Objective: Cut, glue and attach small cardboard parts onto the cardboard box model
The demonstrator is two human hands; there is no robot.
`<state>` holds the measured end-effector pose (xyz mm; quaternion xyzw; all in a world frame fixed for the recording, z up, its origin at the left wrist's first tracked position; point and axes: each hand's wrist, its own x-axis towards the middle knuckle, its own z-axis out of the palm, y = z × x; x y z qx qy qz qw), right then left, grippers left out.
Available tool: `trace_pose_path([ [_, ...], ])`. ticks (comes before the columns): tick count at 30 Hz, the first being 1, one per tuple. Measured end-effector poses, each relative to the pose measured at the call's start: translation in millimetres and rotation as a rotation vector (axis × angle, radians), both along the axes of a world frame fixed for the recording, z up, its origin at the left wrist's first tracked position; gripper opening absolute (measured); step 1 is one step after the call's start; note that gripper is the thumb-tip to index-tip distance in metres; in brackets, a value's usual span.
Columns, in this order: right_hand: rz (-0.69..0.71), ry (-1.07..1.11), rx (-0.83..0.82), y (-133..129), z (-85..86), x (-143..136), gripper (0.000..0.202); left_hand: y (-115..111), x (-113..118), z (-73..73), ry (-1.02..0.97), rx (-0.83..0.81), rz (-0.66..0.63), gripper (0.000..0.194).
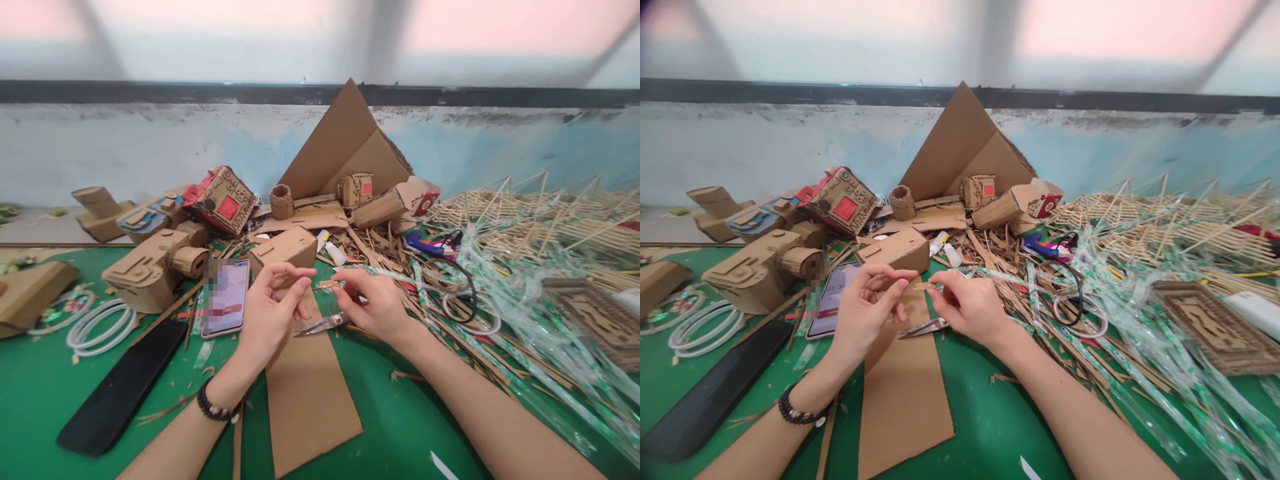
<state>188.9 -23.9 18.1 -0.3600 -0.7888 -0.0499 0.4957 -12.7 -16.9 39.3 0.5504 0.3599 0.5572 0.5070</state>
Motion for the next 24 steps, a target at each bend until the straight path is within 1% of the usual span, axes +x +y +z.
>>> trace_pose_path([
  [4,-0.009,-0.005,0.0,-0.2,0.7,0.3,0.008,-0.2,-1.6,-0.2,0.045,0.024,0.015,0.028],
  [10,-0.033,-0.005,-0.009,-0.8,1.8,0.5,0.01,-1.8,0.5,-1.2,0.069,-0.019,-0.053,0.03],
  [15,-0.048,0.003,-0.009,-0.4,2.2,1.2,0.01,-2.0,1.0,-3.0,0.052,-0.055,-0.064,0.032],
  [19,-0.06,0.001,0.001,0.0,2.7,2.4,0.01,-0.9,0.8,-0.5,0.041,-0.082,-0.081,0.038],
  [24,-0.073,0.001,-0.002,-0.4,2.5,2.1,0.01,-3.0,1.6,0.7,0.027,-0.071,-0.152,0.053],
])
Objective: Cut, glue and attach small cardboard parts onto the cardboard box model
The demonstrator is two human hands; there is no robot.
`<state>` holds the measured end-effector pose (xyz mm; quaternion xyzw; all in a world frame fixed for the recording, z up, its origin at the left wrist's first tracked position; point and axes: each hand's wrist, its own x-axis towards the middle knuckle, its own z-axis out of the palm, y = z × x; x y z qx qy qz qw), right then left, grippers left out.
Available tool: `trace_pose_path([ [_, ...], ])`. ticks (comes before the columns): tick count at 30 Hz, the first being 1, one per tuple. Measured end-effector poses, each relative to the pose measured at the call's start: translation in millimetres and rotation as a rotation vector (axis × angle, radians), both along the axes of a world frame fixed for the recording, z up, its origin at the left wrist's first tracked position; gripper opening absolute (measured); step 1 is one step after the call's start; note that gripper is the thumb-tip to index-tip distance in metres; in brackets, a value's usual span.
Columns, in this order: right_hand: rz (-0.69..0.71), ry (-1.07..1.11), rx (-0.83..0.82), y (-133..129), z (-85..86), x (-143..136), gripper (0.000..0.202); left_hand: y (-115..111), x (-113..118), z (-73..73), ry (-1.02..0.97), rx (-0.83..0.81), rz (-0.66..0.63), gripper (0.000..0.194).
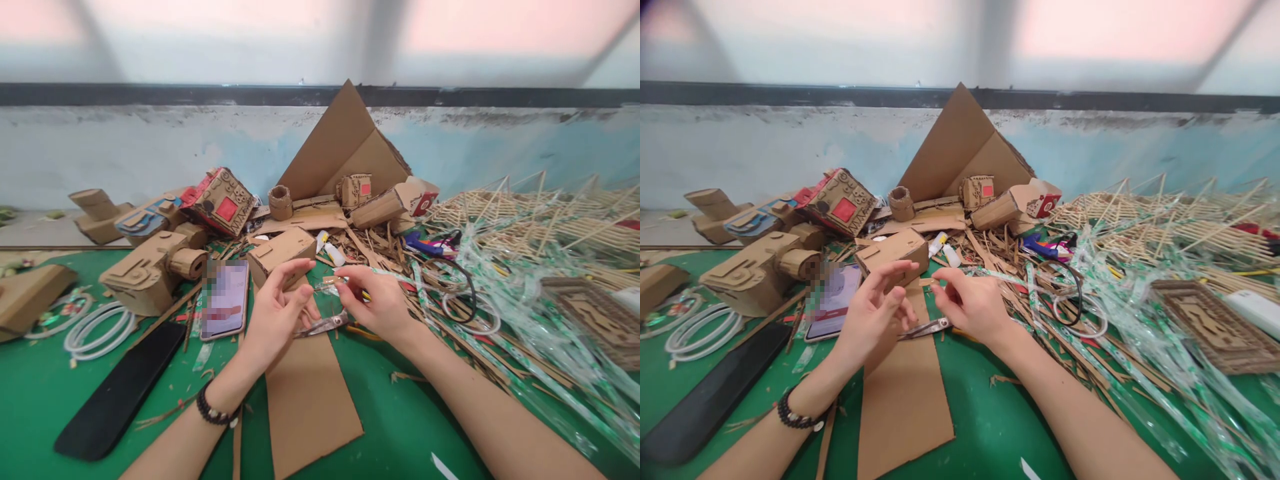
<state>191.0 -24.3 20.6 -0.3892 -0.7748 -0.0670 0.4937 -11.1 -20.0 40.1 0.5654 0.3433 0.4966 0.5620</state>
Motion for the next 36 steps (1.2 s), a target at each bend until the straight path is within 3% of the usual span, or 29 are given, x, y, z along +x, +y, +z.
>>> trace_pose_path([
  [5,0.009,0.004,-0.013,-1.6,0.2,-1.6,0.009,-2.0,-1.6,-7.4,0.089,0.133,0.062,0.048],
  [9,0.004,0.072,-0.062,-1.7,-0.6,-1.7,0.008,-0.3,-6.2,-11.7,0.253,0.473,0.183,0.032],
  [13,-0.028,0.14,-0.101,-0.7,-1.8,-2.4,0.007,-1.7,-9.3,-11.7,0.406,0.634,0.117,0.033],
  [20,-0.112,0.226,-0.106,-0.5,1.0,-5.1,0.006,-9.4,-5.3,-10.2,0.414,0.475,0.064,0.042],
  [26,-0.132,0.217,-0.088,-0.4,1.6,-4.7,0.006,-10.8,-1.2,-6.7,0.178,0.178,-0.155,0.048],
  [36,-0.143,0.217,-0.103,0.0,0.5,-5.1,0.008,-13.1,0.4,-8.4,0.187,0.163,-0.187,0.054],
])
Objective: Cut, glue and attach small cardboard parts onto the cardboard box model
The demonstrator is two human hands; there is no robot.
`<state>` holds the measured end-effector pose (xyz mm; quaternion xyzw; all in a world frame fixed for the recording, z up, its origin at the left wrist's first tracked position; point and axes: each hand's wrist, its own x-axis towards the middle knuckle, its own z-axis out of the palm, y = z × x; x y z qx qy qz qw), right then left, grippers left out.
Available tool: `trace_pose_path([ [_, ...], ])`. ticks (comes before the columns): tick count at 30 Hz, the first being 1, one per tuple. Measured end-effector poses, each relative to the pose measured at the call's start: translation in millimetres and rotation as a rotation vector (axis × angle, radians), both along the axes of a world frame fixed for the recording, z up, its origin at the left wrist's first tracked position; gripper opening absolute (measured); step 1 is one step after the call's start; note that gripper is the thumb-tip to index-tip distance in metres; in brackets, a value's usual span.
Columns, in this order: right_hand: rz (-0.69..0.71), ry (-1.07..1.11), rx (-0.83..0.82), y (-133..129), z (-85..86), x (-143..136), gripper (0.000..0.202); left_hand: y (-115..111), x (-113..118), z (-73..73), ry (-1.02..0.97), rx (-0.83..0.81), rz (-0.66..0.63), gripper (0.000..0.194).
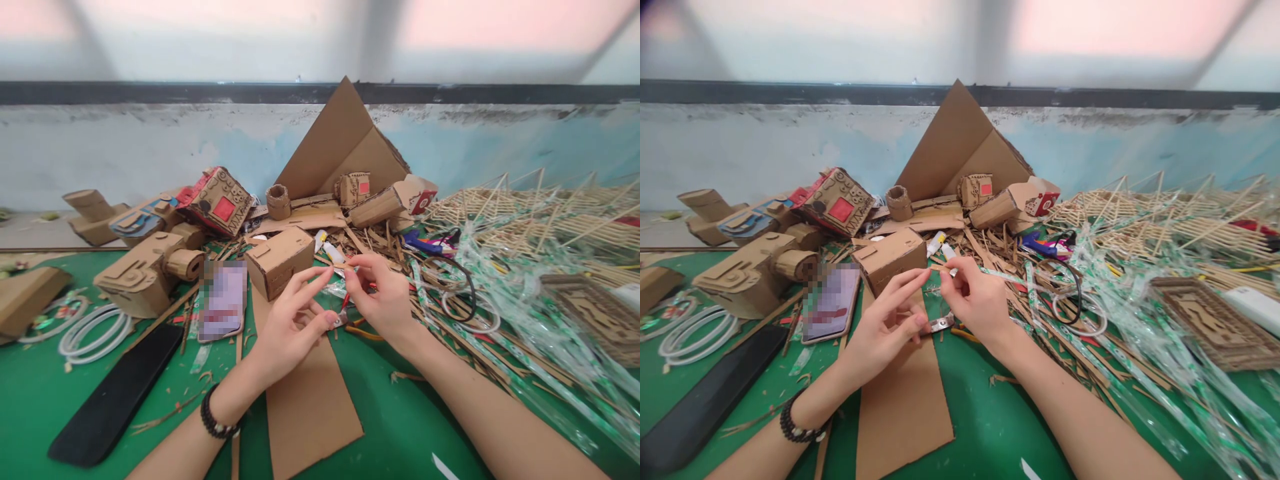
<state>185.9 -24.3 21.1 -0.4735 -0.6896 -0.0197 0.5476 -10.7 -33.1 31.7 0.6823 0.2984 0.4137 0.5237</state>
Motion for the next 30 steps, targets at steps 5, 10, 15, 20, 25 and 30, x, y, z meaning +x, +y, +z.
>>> trace_pose_path([
  [5,0.013,0.005,-0.007,-0.2,-0.7,-0.2,0.008,0.0,-0.3,-1.1,-0.01,-0.004,-0.001,0.055],
  [10,0.02,-0.001,-0.012,0.2,-1.1,-0.6,0.008,0.3,-0.6,-1.8,-0.003,0.003,-0.004,0.055],
  [15,0.027,-0.011,0.006,0.7,-1.8,-0.5,0.006,0.8,0.0,-1.3,-0.009,0.003,-0.003,0.054],
  [20,0.024,-0.007,-0.006,0.8,-2.0,-0.6,0.006,1.2,0.4,-1.6,-0.014,-0.005,-0.006,0.054],
  [25,0.024,-0.017,0.0,1.1,-1.8,-0.1,0.005,2.0,0.5,-2.4,-0.013,-0.003,0.001,0.053],
  [30,0.018,-0.04,0.011,1.7,-2.6,1.0,0.005,2.2,0.8,-2.2,-0.016,0.001,-0.002,0.051],
])
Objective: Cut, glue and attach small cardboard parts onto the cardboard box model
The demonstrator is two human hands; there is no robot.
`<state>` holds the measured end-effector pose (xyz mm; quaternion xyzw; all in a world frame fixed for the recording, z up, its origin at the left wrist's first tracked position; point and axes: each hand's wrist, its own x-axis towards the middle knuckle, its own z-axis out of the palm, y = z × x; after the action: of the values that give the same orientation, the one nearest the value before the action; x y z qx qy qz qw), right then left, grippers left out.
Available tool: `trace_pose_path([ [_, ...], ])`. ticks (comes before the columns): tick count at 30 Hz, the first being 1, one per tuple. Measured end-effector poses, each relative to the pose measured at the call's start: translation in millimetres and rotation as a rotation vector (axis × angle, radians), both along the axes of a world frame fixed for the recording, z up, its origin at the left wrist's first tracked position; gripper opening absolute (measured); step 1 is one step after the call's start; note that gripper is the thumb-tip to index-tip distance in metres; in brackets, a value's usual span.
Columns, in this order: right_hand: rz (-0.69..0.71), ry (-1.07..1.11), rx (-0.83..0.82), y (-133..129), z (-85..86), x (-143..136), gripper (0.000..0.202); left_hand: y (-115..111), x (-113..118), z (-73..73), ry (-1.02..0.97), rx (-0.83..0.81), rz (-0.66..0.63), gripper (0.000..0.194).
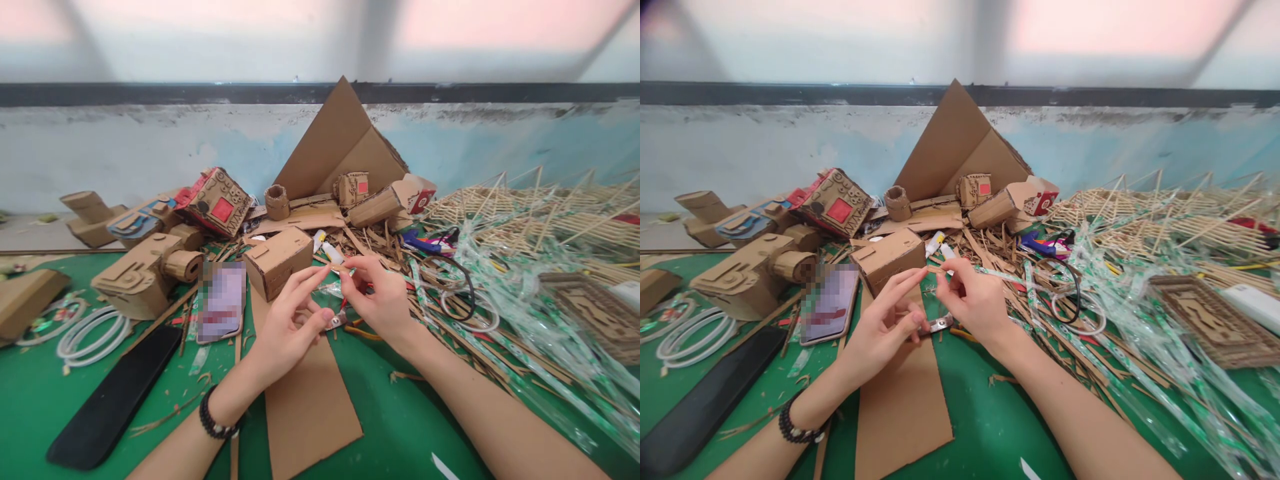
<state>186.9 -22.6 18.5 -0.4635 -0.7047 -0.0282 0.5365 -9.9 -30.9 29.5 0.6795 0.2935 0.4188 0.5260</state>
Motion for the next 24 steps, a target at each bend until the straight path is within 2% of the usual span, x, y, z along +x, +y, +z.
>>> trace_pose_path([
  [24,0.04,-0.08,0.093,-0.2,-0.2,0.1,0.005,2.2,-0.7,-1.8,0.005,0.022,0.024,0.049],
])
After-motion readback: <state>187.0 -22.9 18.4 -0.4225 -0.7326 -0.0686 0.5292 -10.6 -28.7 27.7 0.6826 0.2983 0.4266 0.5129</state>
